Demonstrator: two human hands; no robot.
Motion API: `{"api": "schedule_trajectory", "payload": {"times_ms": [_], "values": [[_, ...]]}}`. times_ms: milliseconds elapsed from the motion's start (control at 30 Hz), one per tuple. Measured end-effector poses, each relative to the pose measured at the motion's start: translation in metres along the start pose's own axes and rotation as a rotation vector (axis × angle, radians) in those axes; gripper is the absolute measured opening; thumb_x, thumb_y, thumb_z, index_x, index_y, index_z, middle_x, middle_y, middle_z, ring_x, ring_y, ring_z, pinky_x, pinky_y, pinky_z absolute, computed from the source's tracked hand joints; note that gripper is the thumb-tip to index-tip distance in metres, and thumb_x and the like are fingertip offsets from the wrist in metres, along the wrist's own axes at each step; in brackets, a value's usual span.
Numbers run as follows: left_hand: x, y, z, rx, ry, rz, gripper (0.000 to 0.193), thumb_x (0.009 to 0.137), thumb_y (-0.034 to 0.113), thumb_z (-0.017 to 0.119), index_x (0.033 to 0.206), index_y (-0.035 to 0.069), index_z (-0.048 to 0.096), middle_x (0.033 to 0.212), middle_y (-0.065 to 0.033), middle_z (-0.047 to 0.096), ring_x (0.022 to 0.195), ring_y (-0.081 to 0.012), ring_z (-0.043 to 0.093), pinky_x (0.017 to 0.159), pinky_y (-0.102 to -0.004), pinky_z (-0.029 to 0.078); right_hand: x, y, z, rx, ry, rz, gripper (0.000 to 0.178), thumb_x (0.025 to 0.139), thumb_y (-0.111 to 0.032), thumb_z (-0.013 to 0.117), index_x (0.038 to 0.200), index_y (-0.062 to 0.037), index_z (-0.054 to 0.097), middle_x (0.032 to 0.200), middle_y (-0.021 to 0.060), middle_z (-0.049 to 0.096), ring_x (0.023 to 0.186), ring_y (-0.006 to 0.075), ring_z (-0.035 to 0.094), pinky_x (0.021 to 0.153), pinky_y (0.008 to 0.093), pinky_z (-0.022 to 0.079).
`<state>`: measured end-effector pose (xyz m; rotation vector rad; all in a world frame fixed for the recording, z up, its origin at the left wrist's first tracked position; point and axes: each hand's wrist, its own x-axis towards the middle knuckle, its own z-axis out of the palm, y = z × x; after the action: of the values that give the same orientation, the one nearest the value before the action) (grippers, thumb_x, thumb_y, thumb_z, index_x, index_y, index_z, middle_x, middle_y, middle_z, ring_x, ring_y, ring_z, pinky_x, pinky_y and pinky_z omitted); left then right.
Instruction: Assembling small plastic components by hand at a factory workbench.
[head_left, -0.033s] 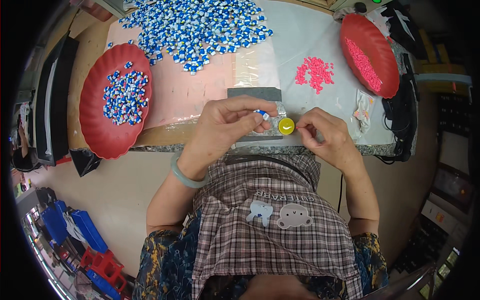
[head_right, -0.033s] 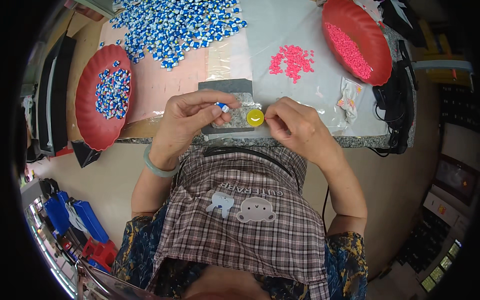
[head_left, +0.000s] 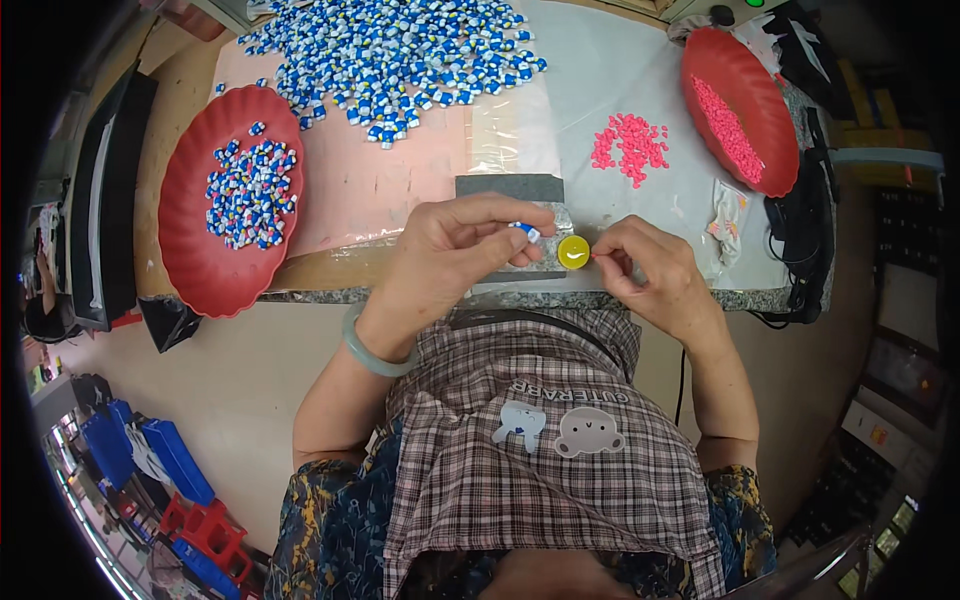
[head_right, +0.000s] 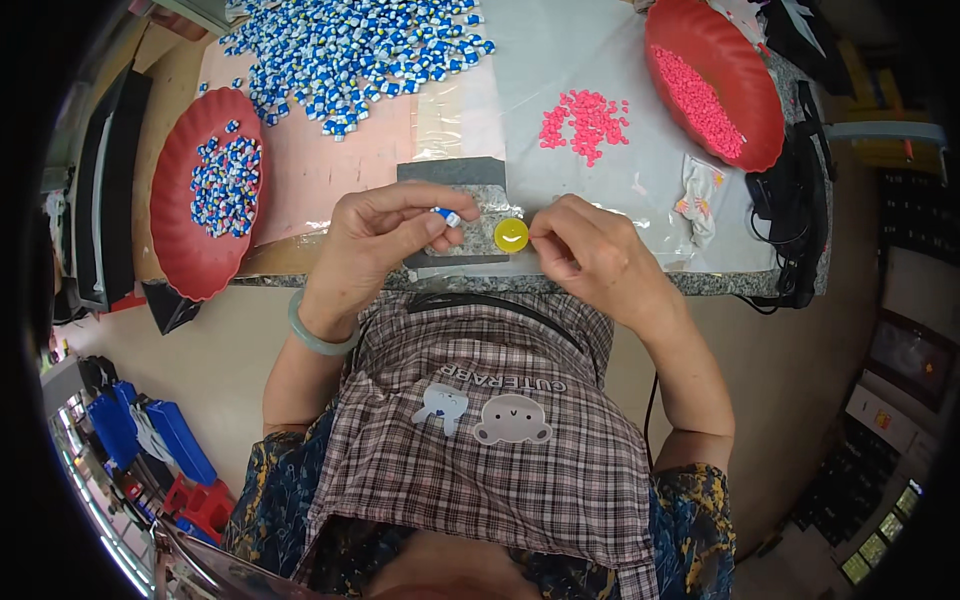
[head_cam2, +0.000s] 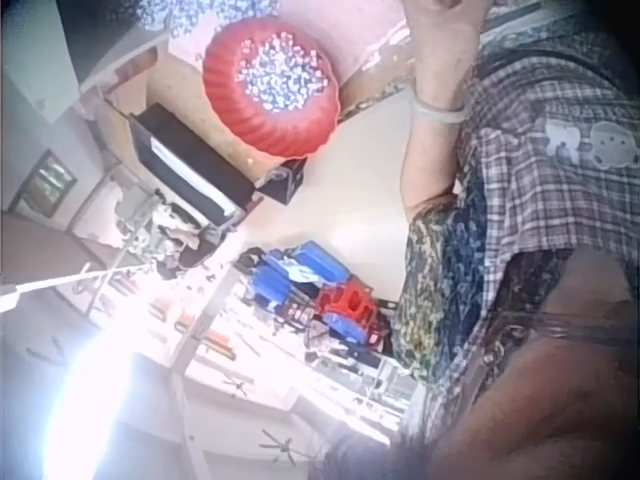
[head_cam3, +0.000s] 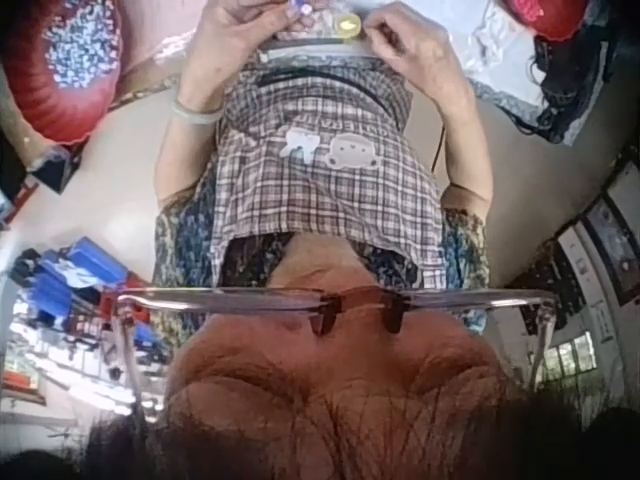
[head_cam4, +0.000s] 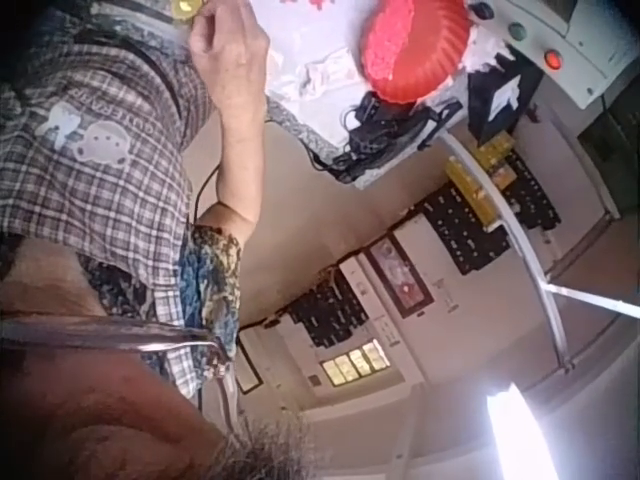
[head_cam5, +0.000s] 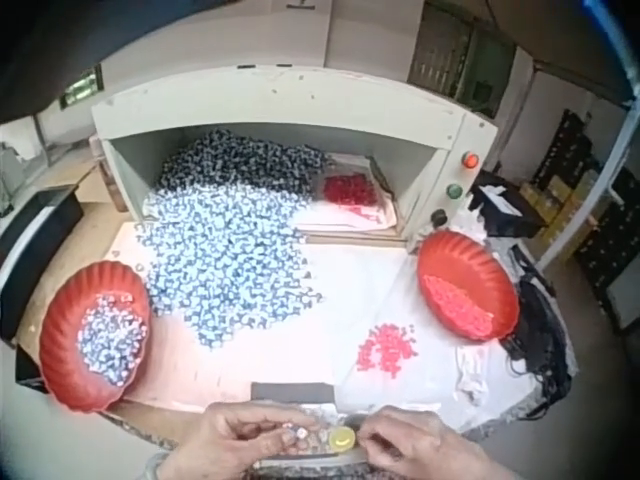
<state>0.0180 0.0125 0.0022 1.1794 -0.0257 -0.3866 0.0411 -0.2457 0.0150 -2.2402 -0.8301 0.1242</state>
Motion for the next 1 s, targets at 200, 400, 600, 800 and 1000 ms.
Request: {"api": "schedule_trajectory", "payload": {"times_ms": [200,400,600,800,1000], "values": [[-0.004,-0.003,0.001,0.045,0.001,0.022,0.025,0.095,-0.003,0.065,0.119,-0.006,0.067,0.115,-0.0149,0.071,0.097,-0.0157,0.069,0.089,-0.0283,0.058,0.007,-0.007,0.000,-0.107,-0.041,-0.079,0.021,0.078,0.011,0.072,0.093,0.0006,0.062,0.088,0.0112,0.066,0.071,0.0230,0.068,0.060,0.0322,0.055],[-0.006,-0.009,0.001,0.062,0.018,0.132,0.024,0.093,-0.005,0.065,0.117,-0.007,0.067,0.107,-0.0114,0.070,0.099,-0.0159,0.068,0.089,-0.0280,0.058,0.009,-0.014,0.000,-0.249,-0.081,-0.150,0.025,0.076,0.009,0.074,0.095,0.0002,0.061,0.088,0.0124,0.065,0.072,0.0299,0.068,0.060,0.0373,0.056],[-0.008,-0.001,0.005,0.060,0.047,-0.057,0.021,0.093,-0.006,0.065,0.114,-0.009,0.066,0.113,-0.0112,0.066,0.101,-0.0160,0.068,0.092,-0.0283,0.058,0.011,-0.023,-0.004,-0.400,-0.136,-0.173,0.026,0.076,0.006,0.076,0.096,-0.0003,0.060,0.087,0.0119,0.064,0.073,0.0308,0.069,0.060,0.0391,0.056],[-0.007,-0.011,0.009,0.066,0.016,0.108,0.020,0.093,-0.007,0.066,0.112,-0.008,0.065,0.113,-0.0099,0.065,0.103,-0.0153,0.067,0.092,-0.0281,0.057,0.012,-0.023,-0.007,-0.166,-0.067,-0.104,0.018,0.079,0.008,0.072,0.093,0.0011,0.063,0.089,0.0105,0.067,0.072,0.0229,0.069,0.061,0.0320,0.056],[-0.007,-0.012,0.018,0.150,0.025,0.173,0.018,0.091,-0.008,0.067,0.109,-0.005,0.065,0.113,-0.0105,0.064,0.105,-0.0158,0.066,0.092,-0.0278,0.057,0.008,-0.031,0.007,0.239,0.139,0.087,0.014,0.082,0.009,0.070,0.094,0.0046,0.067,0.091,0.0082,0.069,0.075,0.0119,0.067,0.067,0.0245,0.057]]}}
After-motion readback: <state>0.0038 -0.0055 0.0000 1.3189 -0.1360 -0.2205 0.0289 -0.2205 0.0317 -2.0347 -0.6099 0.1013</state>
